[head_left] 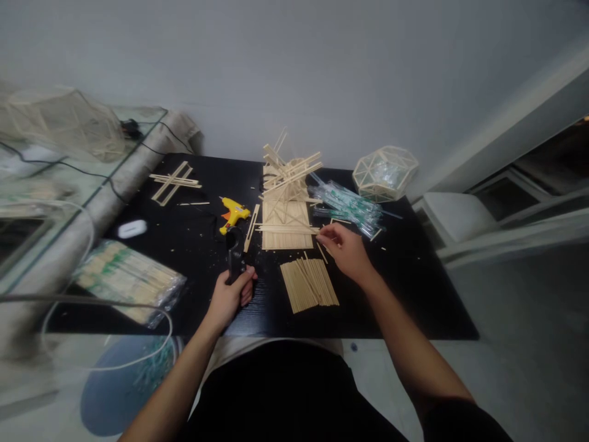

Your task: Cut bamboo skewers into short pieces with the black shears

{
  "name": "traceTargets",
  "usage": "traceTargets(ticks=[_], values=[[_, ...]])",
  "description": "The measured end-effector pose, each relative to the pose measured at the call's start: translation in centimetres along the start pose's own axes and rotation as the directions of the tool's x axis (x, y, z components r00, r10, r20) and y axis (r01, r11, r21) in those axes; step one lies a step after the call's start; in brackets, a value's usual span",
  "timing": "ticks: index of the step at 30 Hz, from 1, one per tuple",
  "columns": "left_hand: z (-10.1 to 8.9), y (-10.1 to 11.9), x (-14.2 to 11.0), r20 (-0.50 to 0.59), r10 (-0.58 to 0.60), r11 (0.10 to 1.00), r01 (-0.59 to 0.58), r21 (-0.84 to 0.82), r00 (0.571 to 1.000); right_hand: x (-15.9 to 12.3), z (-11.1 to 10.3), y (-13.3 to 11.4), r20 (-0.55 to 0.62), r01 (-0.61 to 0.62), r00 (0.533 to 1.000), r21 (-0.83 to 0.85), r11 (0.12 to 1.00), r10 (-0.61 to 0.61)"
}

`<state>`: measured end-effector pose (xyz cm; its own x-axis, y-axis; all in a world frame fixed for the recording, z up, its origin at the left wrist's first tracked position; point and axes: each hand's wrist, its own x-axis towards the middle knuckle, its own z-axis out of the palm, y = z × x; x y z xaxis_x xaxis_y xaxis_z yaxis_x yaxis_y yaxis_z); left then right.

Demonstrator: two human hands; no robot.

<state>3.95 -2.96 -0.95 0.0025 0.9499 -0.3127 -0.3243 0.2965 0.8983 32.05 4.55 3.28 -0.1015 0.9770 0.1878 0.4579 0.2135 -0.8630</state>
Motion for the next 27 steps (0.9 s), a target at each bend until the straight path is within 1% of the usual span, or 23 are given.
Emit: traceTargets(ticks=[2,4,7,10,12,14,18,21,23,27], values=[[0.0,0.0,0.0,-0.003,0.006,1.000,-0.006,-0.006,1.000,-0.7,-0.4,-1.0,0.019,-0.051,0.999,0.215,0.975,0.048],[0.0,0.0,0.0,-0.002,0.012,1.000,-0.012,-0.007,1.000,-1.4,-0.5,-1.9,0.048,-0.119,0.993,0.390,0.913,0.108],[-0.1,-0.1,0.1,0.003,0.022,1.000,-0.022,-0.018,1.000,-2.3,-0.5,-2.9,0.068,-0.200,0.977,0.608,0.768,0.200],[-0.1,-0.1,0.0,0.006,0.036,0.999,-0.036,-0.039,0.999,-2.9,-0.1,-3.4,0.108,-0.244,0.962,0.754,0.610,0.252],[-0.1,0.1,0.0,0.015,0.047,0.998,-0.047,-0.039,0.999,-3.2,0.3,-3.6,0.130,-0.254,0.959,0.793,0.553,0.253],[-0.1,0.2,-0.1,0.040,0.058,0.998,-0.057,-0.029,0.997,-3.6,0.9,-3.8,0.166,-0.289,0.949,0.799,0.527,0.267],[-0.4,0.1,-0.2,0.092,0.069,0.998,-0.069,-0.005,0.993,-4.6,2.2,-3.8,0.298,-0.427,0.901,0.744,0.514,0.317],[-0.7,-0.1,-0.2,0.100,0.077,0.997,-0.078,0.008,0.992,-5.2,3.1,-3.7,0.375,-0.483,0.876,0.699,0.528,0.304],[-0.7,-0.1,-0.2,0.099,0.079,0.997,-0.080,0.011,0.992,-5.3,3.5,-3.8,0.389,-0.496,0.868,0.688,0.529,0.308],[-0.8,-0.2,-0.1,0.105,0.088,0.996,-0.091,0.021,0.991,-5.2,3.7,-4.4,0.330,-0.464,0.884,0.708,0.532,0.332]])
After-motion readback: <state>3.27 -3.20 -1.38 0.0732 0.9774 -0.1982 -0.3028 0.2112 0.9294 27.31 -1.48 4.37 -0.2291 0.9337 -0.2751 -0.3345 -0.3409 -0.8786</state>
